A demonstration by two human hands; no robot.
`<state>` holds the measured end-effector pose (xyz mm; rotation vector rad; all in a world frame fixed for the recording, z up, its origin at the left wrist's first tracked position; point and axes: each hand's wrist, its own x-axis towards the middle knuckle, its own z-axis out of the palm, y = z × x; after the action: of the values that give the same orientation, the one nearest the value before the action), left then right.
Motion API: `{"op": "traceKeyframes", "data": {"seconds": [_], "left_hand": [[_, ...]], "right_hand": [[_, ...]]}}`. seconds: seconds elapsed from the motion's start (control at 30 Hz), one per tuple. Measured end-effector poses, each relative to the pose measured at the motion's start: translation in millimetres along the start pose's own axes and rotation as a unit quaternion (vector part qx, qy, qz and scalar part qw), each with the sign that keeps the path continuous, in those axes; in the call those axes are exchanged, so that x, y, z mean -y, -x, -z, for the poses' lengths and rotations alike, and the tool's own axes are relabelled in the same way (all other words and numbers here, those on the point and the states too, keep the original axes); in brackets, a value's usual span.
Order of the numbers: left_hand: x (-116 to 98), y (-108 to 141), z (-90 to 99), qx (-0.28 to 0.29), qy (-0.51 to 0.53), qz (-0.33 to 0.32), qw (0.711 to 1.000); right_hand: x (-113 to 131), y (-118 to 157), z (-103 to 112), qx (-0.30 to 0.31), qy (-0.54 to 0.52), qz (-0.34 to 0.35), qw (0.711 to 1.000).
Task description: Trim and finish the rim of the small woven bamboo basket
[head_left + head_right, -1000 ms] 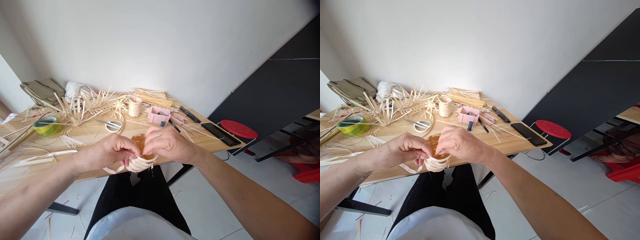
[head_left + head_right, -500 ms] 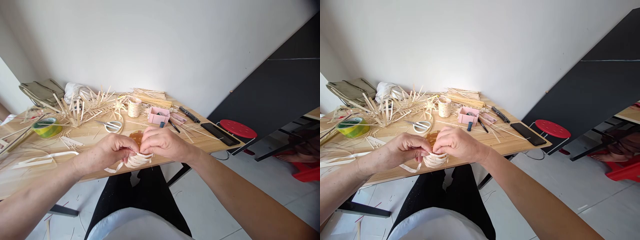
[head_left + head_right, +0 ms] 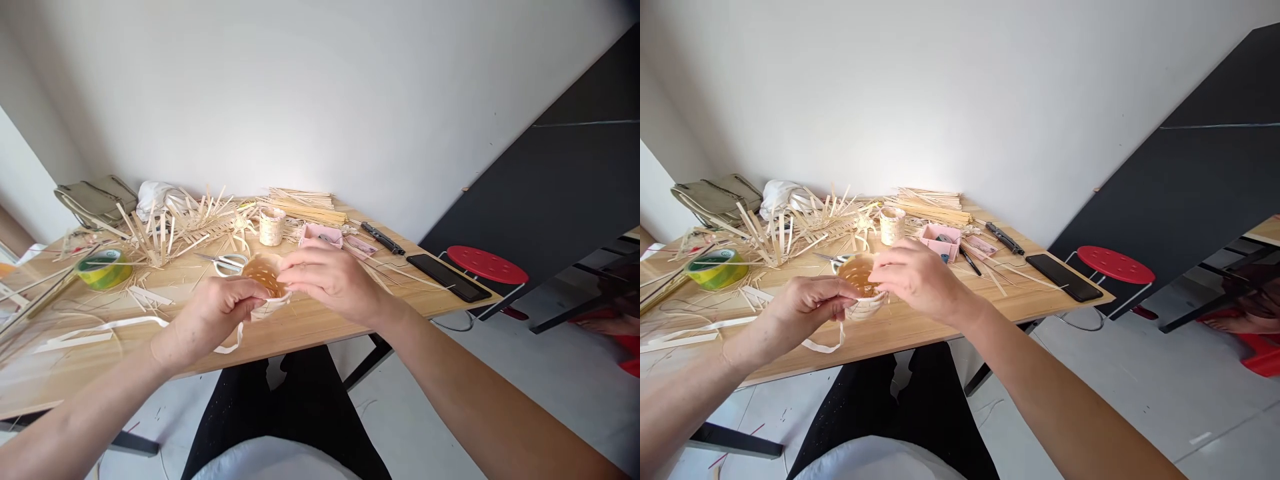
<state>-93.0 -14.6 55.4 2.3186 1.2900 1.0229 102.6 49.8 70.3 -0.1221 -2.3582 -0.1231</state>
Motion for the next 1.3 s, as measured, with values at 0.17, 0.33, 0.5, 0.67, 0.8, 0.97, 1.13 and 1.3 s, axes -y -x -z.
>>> {"op": "traceKeyframes", "data": {"seconds": [0.17, 0.33, 0.5, 0.67, 0.8, 0.97, 1.13, 1.3], "left_hand": [[-2.8, -3.2, -4.1, -0.081, -0.056, -0.026, 0.995], [-4.3, -6.9, -10.5, -0.071, -0.027, -0.016, 0.997], [-1.7, -4.5, -14.0, -0.103, -0.043, -0.013, 0.994], [-2.6, 0.5, -16.7, -0.166, -0.051, -0.003, 0.985], [-2.0, 1.3, -22.8, -0.215, -0.058, 0.004, 0.975], [0.3, 1.1, -32.2, -0.265, -0.092, 0.013, 0.96], [7.4, 1.6, -37.1, -0.297, -0.135, 0.024, 0.945], [12.2, 0.9, -37.9, -0.315, -0.183, 0.016, 0.931]], "right_hand": [[12.9, 2.8, -14.3, -0.028, 0.146, 0.026, 0.989], [19.0, -1.4, -19.4, -0.038, 0.195, 0.105, 0.975], [37.0, -3.9, -24.5, -0.037, 0.11, 0.17, 0.978], [45.6, 1.9, -35.8, -0.154, -0.025, -0.066, 0.986], [44.9, 2.5, -46.0, -0.293, -0.177, -0.177, 0.923], [42.7, -2.0, -63.4, -0.37, -0.302, -0.298, 0.827], [39.2, -1.6, -72.6, -0.373, -0.339, -0.402, 0.765], [38.0, -0.8, -76.4, -0.351, -0.394, -0.468, 0.709]]}}
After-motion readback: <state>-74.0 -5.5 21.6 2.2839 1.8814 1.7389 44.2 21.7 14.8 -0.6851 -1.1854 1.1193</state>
